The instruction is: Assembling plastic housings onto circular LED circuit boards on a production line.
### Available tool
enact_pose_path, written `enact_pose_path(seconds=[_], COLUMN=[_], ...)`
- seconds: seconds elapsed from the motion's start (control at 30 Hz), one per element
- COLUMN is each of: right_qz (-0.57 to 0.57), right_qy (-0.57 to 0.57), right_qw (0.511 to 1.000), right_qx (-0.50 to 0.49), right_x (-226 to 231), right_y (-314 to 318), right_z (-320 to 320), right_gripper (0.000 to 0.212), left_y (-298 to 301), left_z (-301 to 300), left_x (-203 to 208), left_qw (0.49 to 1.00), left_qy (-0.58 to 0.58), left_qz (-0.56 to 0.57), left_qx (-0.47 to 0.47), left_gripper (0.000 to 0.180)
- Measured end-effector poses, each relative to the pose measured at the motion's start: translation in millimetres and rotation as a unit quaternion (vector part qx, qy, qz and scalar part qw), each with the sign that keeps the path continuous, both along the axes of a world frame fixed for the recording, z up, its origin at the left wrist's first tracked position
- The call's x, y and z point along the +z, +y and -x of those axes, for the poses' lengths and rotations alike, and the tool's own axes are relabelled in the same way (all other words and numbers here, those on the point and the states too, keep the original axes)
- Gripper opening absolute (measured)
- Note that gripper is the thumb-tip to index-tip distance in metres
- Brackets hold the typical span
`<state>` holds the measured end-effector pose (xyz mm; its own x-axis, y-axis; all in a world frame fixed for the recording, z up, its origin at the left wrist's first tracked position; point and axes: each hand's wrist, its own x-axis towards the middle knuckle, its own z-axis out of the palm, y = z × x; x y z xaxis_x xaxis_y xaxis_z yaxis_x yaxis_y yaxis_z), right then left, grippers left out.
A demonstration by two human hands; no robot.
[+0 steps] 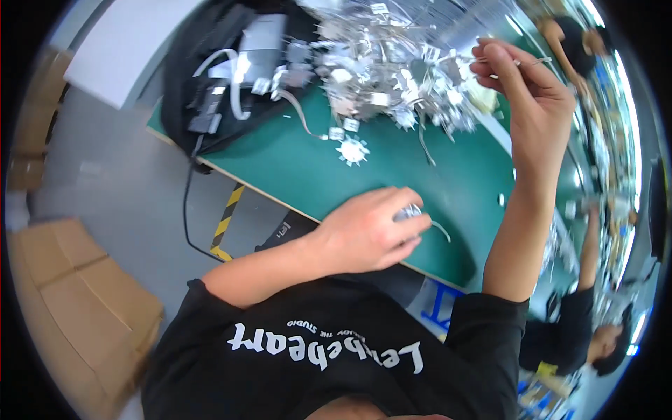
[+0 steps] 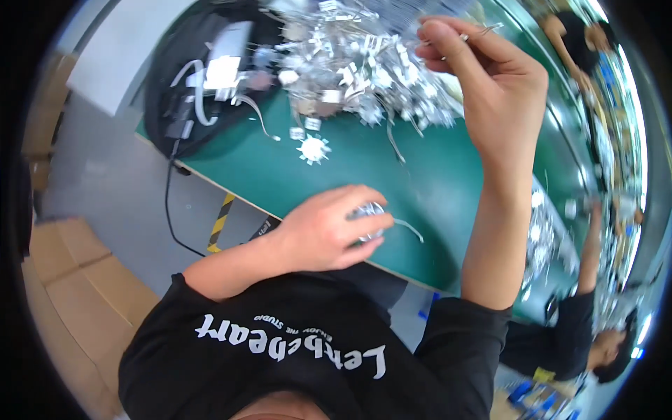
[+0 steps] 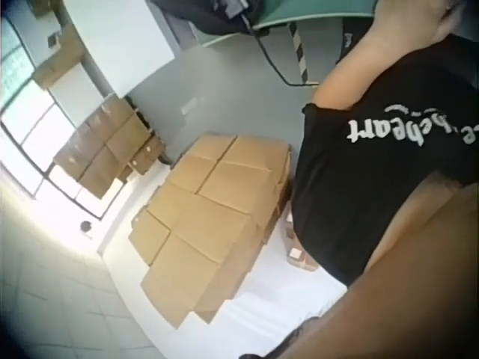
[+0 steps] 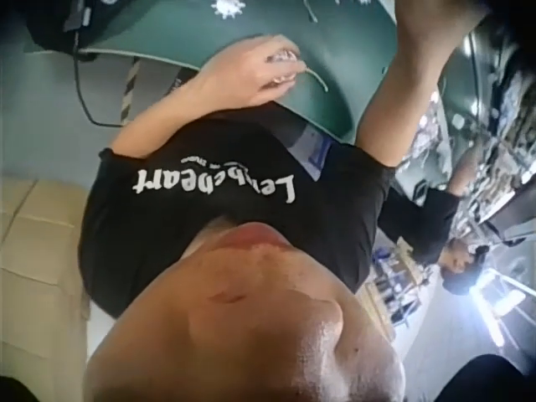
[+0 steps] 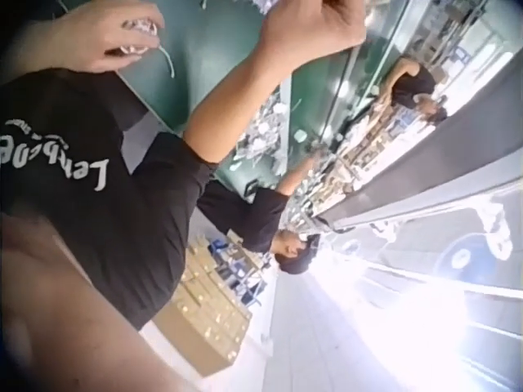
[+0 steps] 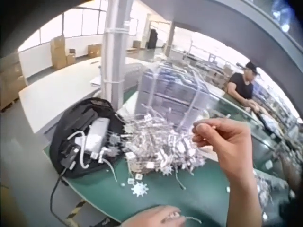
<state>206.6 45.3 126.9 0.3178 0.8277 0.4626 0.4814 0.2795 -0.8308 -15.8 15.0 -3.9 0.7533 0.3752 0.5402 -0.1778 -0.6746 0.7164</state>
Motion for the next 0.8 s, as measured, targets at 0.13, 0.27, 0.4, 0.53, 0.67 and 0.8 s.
enact_pose_path(seconds=[0.13, 0.27, 0.4, 0.53, 0.67, 0.8], right_qz=[0.144, 0.235, 0.204, 0.171, 0.225, 0.255], right_qy=[0.006, 0.005, -0.045, -0.142, -0.272, -0.225], right_qw=[0.988, 0.969, 0.975, 0.972, 0.934, 0.94], right_qx=[-0.048, -0.076, -0.079, -0.072, -0.048, -0.022], right_x=[-32.1, -60.0, -55.4, -41.9, -48.1, -65.3], right_y=[-75.7, -117.9, -134.1, -132.9, -125.7, -116.5], right_z=[-29.2, -46.9, -51.7, -48.0, -38.9, -38.3], right_gripper=[0.02, 0.019, 0.018, 0.018, 0.019, 0.023], left_y=[-0.5, 1.4, -1.3, -2.1, -3.3, -6.2], left_z=[0.3, -5.6, -5.6, -4.1, -2.5, -2.2], left_x=[5.5, 4.0, 3.2, 4.0, 6.0, 8.5], left_qw=[1.0, 0.999, 0.999, 0.998, 0.997, 0.996], left_qy=[0.026, 0.039, 0.04, 0.056, 0.074, 0.081], left_qz=[0.0, -0.018, -0.027, -0.023, -0.018, -0.011], left_qx=[0.001, 0.015, 0.024, 0.024, 0.024, 0.025], left_gripper=[0.028, 0.028, 0.028, 0.028, 0.03, 0.031])
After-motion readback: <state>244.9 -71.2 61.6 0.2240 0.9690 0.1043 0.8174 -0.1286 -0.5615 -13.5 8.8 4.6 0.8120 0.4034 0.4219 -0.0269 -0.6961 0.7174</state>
